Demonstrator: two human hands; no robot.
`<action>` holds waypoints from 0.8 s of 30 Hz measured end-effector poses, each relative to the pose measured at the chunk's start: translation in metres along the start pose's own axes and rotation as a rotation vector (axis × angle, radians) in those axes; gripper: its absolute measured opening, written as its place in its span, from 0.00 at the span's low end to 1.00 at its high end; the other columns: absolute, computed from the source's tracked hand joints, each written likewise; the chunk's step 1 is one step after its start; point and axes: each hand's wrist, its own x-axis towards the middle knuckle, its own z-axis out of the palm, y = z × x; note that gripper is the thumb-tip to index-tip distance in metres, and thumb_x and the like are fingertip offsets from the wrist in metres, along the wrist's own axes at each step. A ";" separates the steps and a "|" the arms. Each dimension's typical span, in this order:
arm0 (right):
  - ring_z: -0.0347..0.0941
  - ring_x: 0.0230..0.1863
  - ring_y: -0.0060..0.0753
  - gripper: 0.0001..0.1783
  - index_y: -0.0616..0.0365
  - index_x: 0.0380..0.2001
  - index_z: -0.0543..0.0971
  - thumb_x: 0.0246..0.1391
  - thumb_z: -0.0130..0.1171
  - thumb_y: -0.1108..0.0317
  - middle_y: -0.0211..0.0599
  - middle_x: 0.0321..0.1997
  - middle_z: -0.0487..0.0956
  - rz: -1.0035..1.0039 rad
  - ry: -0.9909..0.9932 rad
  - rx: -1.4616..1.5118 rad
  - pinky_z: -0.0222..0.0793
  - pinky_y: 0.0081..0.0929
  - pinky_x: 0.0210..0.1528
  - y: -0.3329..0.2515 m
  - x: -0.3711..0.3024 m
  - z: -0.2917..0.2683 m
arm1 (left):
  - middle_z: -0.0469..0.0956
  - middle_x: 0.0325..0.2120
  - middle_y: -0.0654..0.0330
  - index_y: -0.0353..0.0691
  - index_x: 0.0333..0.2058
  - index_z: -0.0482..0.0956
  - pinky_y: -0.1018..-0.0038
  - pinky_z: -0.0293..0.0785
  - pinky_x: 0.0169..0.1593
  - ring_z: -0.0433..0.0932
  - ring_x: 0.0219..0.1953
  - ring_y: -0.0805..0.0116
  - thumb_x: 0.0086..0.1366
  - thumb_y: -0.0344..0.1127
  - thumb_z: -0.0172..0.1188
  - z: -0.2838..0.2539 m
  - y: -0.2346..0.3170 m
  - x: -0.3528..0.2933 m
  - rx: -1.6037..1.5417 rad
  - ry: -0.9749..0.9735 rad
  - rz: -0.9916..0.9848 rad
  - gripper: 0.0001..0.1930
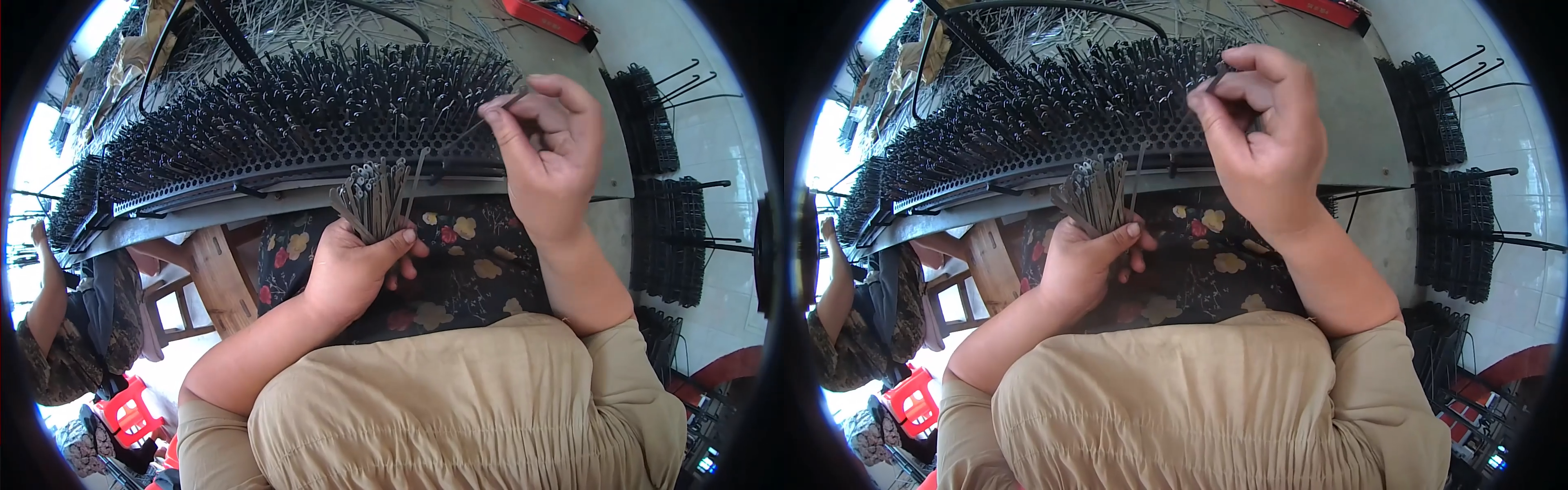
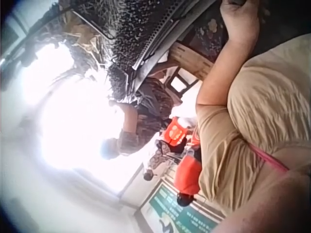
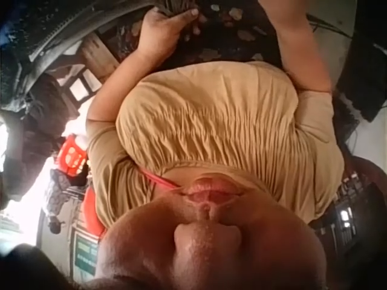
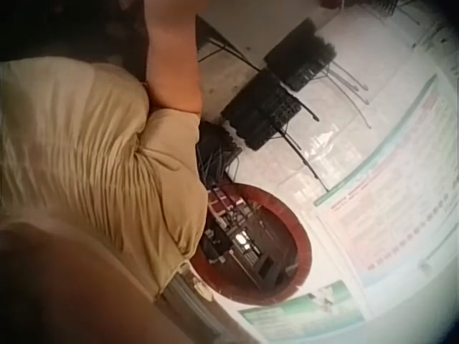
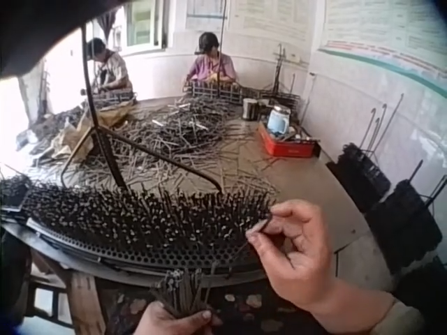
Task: Inserting thin metal wires into the holes of a perforated metal frame.
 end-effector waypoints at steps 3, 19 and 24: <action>0.75 0.34 0.24 0.20 0.60 0.45 0.72 0.48 0.66 0.81 0.36 0.34 0.81 -0.308 0.037 -0.164 0.68 0.16 0.34 0.011 0.005 0.005 | 0.81 0.28 0.59 0.36 0.37 0.76 0.82 0.70 0.23 0.76 0.23 0.77 0.66 0.29 0.57 0.001 0.002 0.000 0.040 0.001 -0.013 0.04; 0.77 0.38 0.20 0.11 0.61 0.41 0.76 0.53 0.61 0.81 0.35 0.39 0.81 0.556 -0.450 0.542 0.71 0.14 0.37 -0.012 -0.020 -0.012 | 0.80 0.27 0.58 0.35 0.41 0.76 0.82 0.69 0.23 0.75 0.23 0.76 0.64 0.30 0.60 -0.005 0.007 -0.001 -0.069 -0.354 -0.057 0.08; 0.78 0.36 0.25 0.17 0.61 0.44 0.65 0.54 0.57 0.85 0.44 0.37 0.81 0.116 -0.034 0.303 0.74 0.18 0.35 -0.002 -0.003 -0.015 | 0.78 0.29 0.57 0.33 0.48 0.72 0.81 0.69 0.24 0.76 0.24 0.72 0.64 0.27 0.58 -0.002 0.006 0.002 -0.063 -0.230 -0.093 0.14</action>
